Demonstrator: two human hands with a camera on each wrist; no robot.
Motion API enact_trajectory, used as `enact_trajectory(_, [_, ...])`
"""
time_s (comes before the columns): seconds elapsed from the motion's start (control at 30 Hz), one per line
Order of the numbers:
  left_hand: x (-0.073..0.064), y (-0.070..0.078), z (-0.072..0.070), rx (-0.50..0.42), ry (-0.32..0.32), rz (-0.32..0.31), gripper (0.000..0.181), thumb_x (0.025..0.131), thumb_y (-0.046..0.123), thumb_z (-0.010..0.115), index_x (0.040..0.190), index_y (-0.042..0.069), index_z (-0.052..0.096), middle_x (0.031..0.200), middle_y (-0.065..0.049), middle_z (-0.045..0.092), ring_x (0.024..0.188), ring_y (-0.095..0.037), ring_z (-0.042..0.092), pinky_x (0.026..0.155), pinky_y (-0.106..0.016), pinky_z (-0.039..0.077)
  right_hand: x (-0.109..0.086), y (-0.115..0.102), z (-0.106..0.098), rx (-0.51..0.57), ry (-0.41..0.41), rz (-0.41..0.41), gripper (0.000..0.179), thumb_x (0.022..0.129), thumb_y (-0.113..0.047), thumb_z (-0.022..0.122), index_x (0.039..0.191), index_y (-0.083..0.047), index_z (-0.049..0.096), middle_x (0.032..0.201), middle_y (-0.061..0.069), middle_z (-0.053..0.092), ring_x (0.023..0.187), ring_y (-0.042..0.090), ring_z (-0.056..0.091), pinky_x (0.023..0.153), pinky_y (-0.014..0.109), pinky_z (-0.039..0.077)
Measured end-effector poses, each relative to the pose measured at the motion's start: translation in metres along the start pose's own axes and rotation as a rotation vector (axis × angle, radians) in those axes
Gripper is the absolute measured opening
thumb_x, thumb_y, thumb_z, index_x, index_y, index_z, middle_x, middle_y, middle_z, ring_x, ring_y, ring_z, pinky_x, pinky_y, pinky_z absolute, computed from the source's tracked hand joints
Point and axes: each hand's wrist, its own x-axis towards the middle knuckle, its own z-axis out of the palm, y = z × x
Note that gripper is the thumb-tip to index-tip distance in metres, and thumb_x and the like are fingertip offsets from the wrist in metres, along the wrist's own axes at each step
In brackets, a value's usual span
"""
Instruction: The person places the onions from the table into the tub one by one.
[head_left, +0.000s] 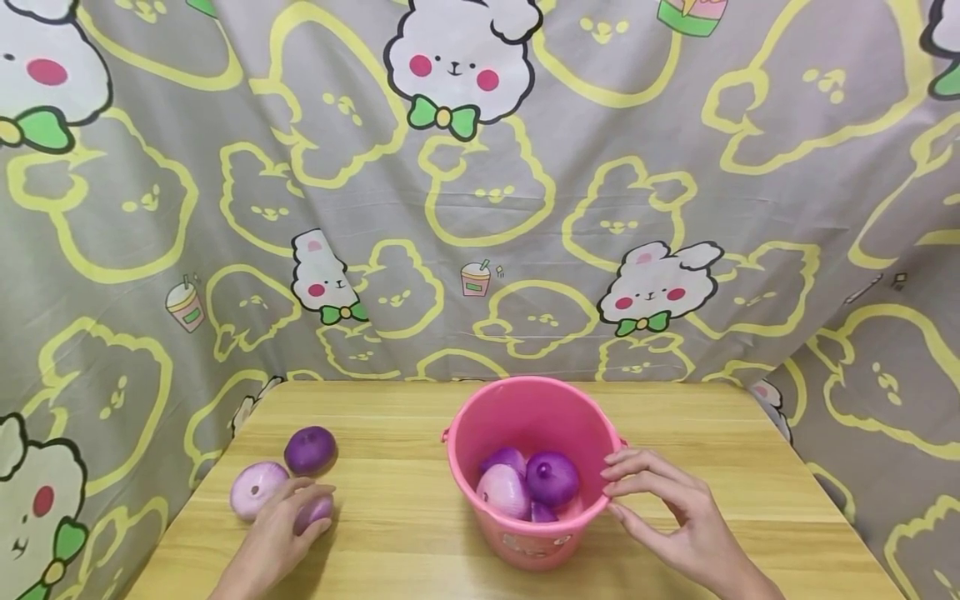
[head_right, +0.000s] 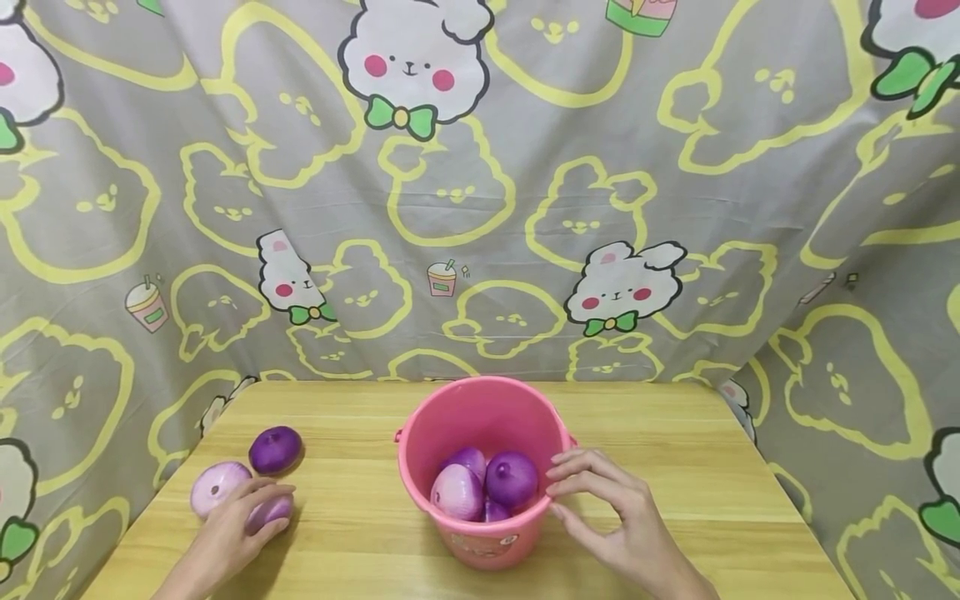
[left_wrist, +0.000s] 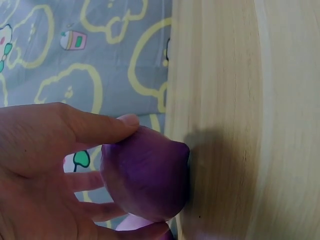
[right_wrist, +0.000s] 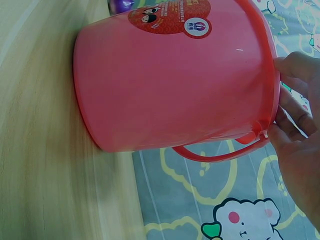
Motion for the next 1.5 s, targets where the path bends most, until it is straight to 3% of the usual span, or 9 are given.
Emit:
enact_trajectory(0.13, [0.0,0.0,0.001,-0.013,-0.008,0.011,0.045,0.067,0.002,0.092,0.109,0.006,0.075,0.113,-0.016,0.07,0.101,-0.034,0.067,0.084,-0.057,0.056,0.0,0.0,0.0,-0.001,0.002,0.002,0.027,0.081,0.016,0.075,0.106,0.006,0.071,0.115,0.018,0.068,0.124,0.027,0.059,0.115,0.034,0.041])
enact_trajectory(0.33, [0.001,-0.001,0.002,-0.028,-0.001,0.046,0.045,0.07,0.007,0.092,0.111,0.007,0.074,0.11,-0.007,0.072,0.097,-0.028,0.068,0.085,-0.051,0.057,0.0,0.0,0.0,-0.012,0.007,0.007,0.028,0.081,0.016,0.075,0.106,0.005,0.072,0.115,0.017,0.068,0.124,0.026,0.059,0.115,0.033,0.041])
enact_trajectory(0.7, [0.003,0.001,0.001,-0.035,-0.016,0.006,0.044,0.07,0.008,0.092,0.111,0.009,0.075,0.109,-0.003,0.069,0.096,-0.023,0.067,0.083,-0.047,0.058,0.0,0.0,0.001,-0.001,0.004,0.01,0.028,0.081,0.017,0.074,0.106,0.005,0.071,0.115,0.018,0.068,0.124,0.027,0.059,0.115,0.034,0.04])
enact_trajectory(0.9, [0.007,0.002,0.0,-0.033,0.042,0.061,0.045,0.068,0.008,0.093,0.11,0.007,0.075,0.109,-0.004,0.069,0.096,-0.024,0.066,0.083,-0.047,0.057,0.0,0.0,0.0,-0.002,0.005,0.012,0.028,0.081,0.017,0.075,0.106,0.005,0.071,0.115,0.018,0.068,0.124,0.027,0.059,0.115,0.033,0.04])
enact_trajectory(1.17, [0.011,0.005,-0.004,-0.023,0.084,0.096,0.047,0.067,0.008,0.093,0.111,0.008,0.076,0.112,-0.008,0.069,0.101,-0.026,0.065,0.087,-0.037,0.052,0.001,-0.001,0.001,0.0,0.004,0.004,0.028,0.08,0.017,0.074,0.106,0.005,0.071,0.115,0.018,0.068,0.124,0.027,0.059,0.115,0.034,0.041])
enact_trajectory(1.37, [0.016,0.01,-0.008,-0.031,0.096,0.085,0.046,0.069,0.008,0.092,0.112,0.009,0.076,0.116,-0.01,0.069,0.103,-0.03,0.066,0.085,-0.047,0.053,0.001,-0.001,0.001,0.004,0.003,0.017,0.03,0.08,0.018,0.074,0.106,0.005,0.071,0.115,0.018,0.068,0.124,0.026,0.059,0.115,0.033,0.04])
enact_trajectory(1.5, [0.019,0.013,-0.011,-0.054,0.101,0.077,0.045,0.071,0.009,0.091,0.114,0.011,0.076,0.118,-0.007,0.069,0.104,-0.029,0.066,0.09,-0.034,0.05,0.0,-0.001,0.001,0.011,0.002,0.012,0.029,0.08,0.018,0.074,0.106,0.006,0.071,0.116,0.018,0.067,0.125,0.027,0.058,0.115,0.034,0.04])
